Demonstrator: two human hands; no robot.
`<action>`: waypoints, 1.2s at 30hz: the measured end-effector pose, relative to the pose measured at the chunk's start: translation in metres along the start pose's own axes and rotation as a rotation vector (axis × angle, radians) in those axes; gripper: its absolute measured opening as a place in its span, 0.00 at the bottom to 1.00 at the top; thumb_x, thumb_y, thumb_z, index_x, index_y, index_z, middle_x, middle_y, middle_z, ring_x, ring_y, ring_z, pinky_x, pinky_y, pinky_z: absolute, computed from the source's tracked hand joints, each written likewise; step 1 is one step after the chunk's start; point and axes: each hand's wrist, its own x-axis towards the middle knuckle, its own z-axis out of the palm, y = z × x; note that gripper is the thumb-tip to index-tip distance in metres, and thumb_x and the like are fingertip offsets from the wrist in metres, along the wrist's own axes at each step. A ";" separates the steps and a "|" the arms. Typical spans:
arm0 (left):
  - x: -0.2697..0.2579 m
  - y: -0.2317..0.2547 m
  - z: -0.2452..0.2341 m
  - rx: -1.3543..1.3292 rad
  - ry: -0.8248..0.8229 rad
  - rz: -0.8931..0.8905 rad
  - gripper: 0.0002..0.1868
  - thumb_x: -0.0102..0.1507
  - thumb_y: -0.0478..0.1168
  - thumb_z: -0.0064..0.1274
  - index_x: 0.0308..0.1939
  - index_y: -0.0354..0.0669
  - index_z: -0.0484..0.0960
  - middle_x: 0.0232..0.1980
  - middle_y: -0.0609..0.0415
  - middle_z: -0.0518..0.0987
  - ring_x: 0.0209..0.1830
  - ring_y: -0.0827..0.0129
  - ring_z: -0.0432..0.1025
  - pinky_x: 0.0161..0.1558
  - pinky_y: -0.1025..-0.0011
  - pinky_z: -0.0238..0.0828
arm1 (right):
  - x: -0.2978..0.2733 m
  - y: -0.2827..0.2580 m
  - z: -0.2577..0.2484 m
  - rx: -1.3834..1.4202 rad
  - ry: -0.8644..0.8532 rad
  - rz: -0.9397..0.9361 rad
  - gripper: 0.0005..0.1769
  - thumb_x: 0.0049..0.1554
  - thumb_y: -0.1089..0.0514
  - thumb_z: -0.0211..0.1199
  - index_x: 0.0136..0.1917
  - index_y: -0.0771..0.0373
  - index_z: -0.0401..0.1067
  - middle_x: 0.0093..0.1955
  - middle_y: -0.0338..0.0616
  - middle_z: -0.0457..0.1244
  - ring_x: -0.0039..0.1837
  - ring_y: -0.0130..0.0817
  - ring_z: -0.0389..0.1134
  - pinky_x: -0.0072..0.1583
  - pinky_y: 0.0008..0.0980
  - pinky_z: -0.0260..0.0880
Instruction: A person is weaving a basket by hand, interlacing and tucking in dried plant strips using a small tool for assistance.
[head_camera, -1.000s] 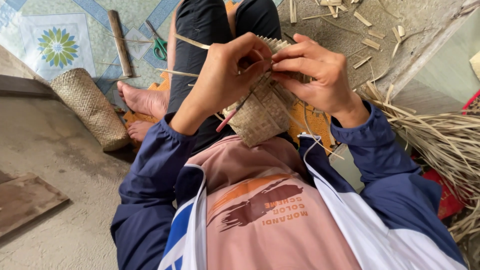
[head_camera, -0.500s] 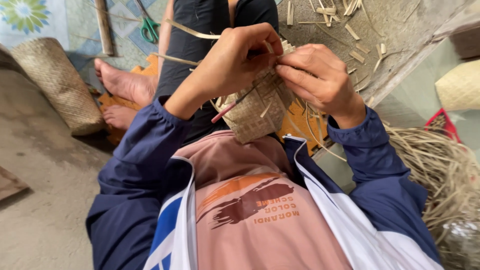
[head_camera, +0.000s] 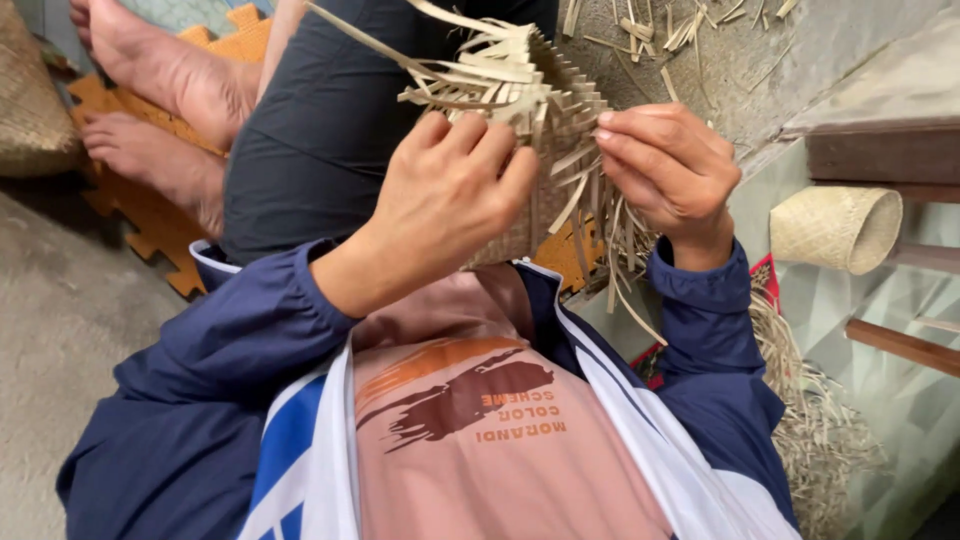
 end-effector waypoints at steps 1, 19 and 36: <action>-0.004 0.000 0.003 -0.001 -0.001 -0.009 0.05 0.61 0.40 0.55 0.35 0.49 0.74 0.36 0.56 0.70 0.34 0.68 0.64 0.41 0.71 0.61 | 0.000 0.000 -0.001 0.004 -0.007 -0.001 0.08 0.55 0.79 0.72 0.49 0.82 0.78 0.53 0.62 0.70 0.51 0.54 0.71 0.54 0.44 0.75; -0.018 -0.014 0.025 -0.611 -0.062 -0.146 0.21 0.55 0.29 0.56 0.53 0.40 0.79 0.44 0.49 0.71 0.40 0.54 0.70 0.40 0.63 0.70 | -0.007 -0.004 0.001 -0.147 -0.048 0.042 0.10 0.52 0.83 0.74 0.47 0.80 0.80 0.52 0.60 0.69 0.48 0.47 0.69 0.49 0.39 0.72; -0.020 -0.023 0.023 -0.512 -0.064 -0.073 0.16 0.58 0.35 0.56 0.50 0.43 0.82 0.45 0.51 0.73 0.41 0.57 0.71 0.41 0.66 0.71 | -0.001 -0.018 -0.004 -0.286 -0.204 0.037 0.09 0.55 0.82 0.74 0.50 0.83 0.80 0.55 0.61 0.69 0.49 0.46 0.69 0.47 0.36 0.73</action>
